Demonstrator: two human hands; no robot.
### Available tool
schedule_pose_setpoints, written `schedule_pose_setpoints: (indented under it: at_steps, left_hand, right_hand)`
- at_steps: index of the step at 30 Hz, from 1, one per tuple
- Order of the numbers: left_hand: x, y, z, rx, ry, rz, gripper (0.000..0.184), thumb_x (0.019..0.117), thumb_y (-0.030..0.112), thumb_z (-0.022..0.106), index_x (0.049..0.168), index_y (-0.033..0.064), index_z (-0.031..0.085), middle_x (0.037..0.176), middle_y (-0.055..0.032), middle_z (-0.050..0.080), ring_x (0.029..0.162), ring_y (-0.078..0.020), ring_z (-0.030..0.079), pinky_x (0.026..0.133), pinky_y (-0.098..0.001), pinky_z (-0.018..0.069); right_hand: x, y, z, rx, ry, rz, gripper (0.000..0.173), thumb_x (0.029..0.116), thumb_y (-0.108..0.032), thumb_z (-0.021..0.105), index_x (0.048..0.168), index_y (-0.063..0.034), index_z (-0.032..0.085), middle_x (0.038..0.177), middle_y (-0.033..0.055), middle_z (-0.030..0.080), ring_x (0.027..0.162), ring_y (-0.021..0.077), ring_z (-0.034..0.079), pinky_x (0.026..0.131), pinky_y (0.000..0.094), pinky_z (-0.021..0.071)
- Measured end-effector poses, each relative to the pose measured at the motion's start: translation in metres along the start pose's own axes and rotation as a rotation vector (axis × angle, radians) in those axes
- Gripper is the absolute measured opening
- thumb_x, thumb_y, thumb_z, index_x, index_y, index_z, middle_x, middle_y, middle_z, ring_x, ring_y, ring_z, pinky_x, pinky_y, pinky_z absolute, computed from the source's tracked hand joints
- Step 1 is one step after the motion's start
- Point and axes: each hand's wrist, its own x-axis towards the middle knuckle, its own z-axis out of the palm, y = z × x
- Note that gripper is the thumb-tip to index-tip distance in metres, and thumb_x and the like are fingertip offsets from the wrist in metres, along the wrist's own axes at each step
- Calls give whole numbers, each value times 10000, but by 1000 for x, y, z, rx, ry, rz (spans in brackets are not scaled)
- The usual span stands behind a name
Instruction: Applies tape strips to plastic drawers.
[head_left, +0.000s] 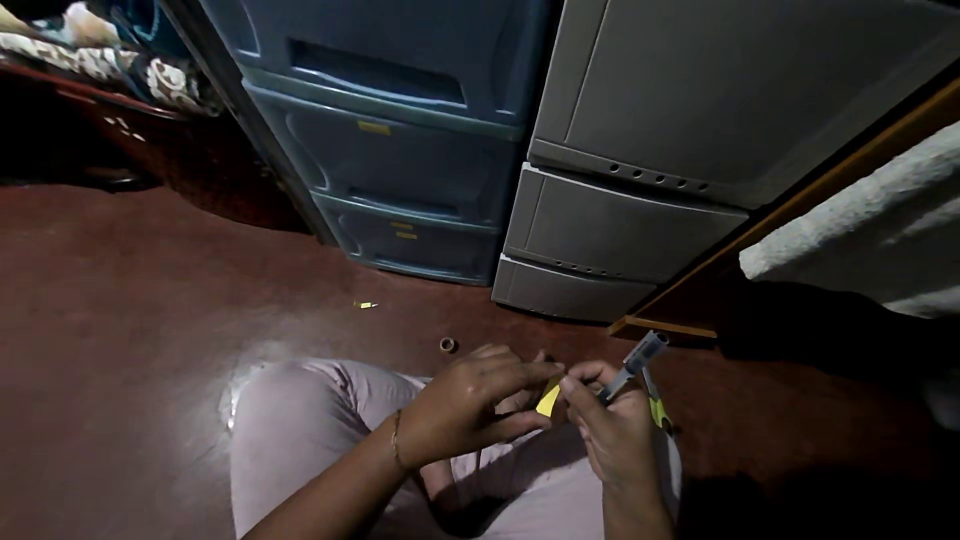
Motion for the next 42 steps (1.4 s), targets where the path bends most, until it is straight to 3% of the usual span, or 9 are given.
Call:
schedule_pose_setpoints:
  at_steps: [3,9,17,27,31,33,36,42]
  left_hand:
    - [0,-2,1,-38,20,-27,388,973,353,704,1236,68,694,1036,-67,740,976,-112,673,916,-251,530]
    - [22,1,-5,-114,100,-45,331,928,284,759,1173,64,727,1014,-48,759,922,-48,708,837,-204,581]
    - [75,27,-44,-286,95,-69,284,889,208,793,1112,49,718,988,-9,758,895,-36,718,830,-218,603]
    - [119,39,-73,-259,76,19,323,883,241,800,1116,32,719,1008,-12,758,909,-36,718,855,-216,599]
    - [128,38,-85,-231,-27,84,484,837,217,849,1242,13,680,1093,-69,736,991,-68,697,917,-227,570]
    - [132,38,-92,-202,-84,98,493,857,170,831,1287,9,654,1111,-100,721,1006,-102,690,929,-248,562]
    - [138,37,-97,-165,-96,102,402,895,137,785,1254,-1,669,1079,-118,723,991,-127,698,917,-263,569]
    - [160,40,-101,-165,-11,44,285,920,182,764,1135,1,713,1006,-63,747,921,-66,708,855,-225,583]
  right_hand:
    - [0,-1,1,-53,37,26,75,892,2,695,928,-64,701,722,-55,685,511,-53,536,468,113,460]
    - [11,-29,11,-140,76,111,67,910,29,663,943,-29,670,704,-44,674,504,-52,500,475,127,419]
    - [33,-81,26,-141,48,-23,61,913,27,661,951,-21,659,713,-25,673,525,-41,517,495,127,429]
    - [56,-117,36,-90,23,-122,70,919,21,650,964,-33,645,713,-35,662,517,-47,498,496,124,425]
    - [64,-127,37,-83,17,-91,102,944,46,580,978,-37,628,712,-41,669,459,-56,466,447,108,411]
    - [70,-129,35,-54,0,-76,133,945,65,550,974,-37,631,710,-38,673,454,-51,468,447,109,415]
    - [77,-128,34,-22,-23,-81,153,941,68,542,962,-48,639,691,-33,674,447,-52,467,441,111,412]
    - [94,-136,39,-62,22,-133,66,924,20,615,951,-31,646,686,-19,649,474,-33,484,448,121,412]
